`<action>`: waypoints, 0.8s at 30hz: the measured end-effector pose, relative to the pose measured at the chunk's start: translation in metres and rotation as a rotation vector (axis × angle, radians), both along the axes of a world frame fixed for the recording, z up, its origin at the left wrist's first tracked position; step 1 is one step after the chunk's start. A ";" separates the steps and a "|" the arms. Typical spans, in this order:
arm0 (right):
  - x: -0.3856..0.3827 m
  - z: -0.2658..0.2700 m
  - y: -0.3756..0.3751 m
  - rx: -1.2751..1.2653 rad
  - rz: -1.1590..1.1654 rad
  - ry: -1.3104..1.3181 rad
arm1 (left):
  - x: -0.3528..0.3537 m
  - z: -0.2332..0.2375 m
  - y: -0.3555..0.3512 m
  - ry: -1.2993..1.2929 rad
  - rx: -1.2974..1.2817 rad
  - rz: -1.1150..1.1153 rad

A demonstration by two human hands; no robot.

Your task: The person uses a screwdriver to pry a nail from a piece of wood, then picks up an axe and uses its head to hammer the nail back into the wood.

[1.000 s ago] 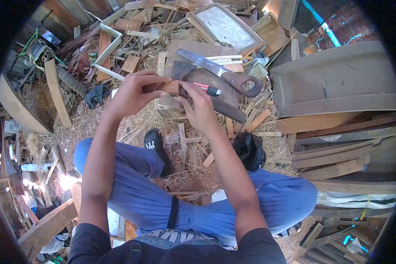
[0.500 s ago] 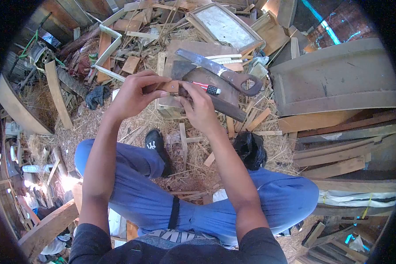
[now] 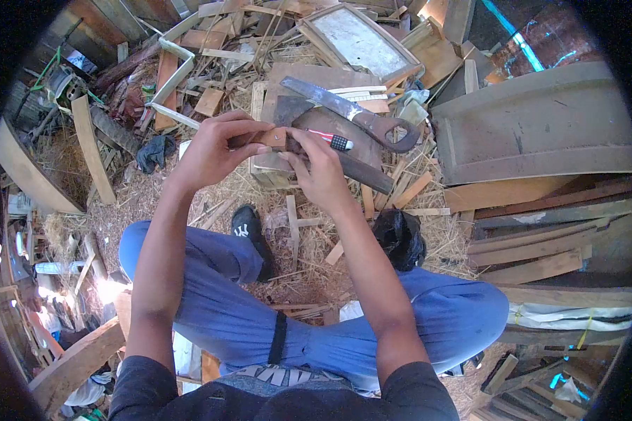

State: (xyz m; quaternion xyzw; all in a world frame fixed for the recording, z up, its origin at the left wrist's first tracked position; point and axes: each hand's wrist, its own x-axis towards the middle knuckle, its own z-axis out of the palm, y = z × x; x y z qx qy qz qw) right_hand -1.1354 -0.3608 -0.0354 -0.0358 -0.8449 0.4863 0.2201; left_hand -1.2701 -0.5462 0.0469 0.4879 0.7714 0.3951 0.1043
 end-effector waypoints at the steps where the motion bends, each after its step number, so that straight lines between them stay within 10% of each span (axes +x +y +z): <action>1: 0.000 0.002 0.000 0.006 -0.001 -0.003 | 0.000 0.001 0.000 0.009 0.001 -0.001; 24: 0.012 0.015 -0.001 -0.015 -0.005 -0.023 | -0.003 -0.001 -0.002 -0.011 -0.038 0.036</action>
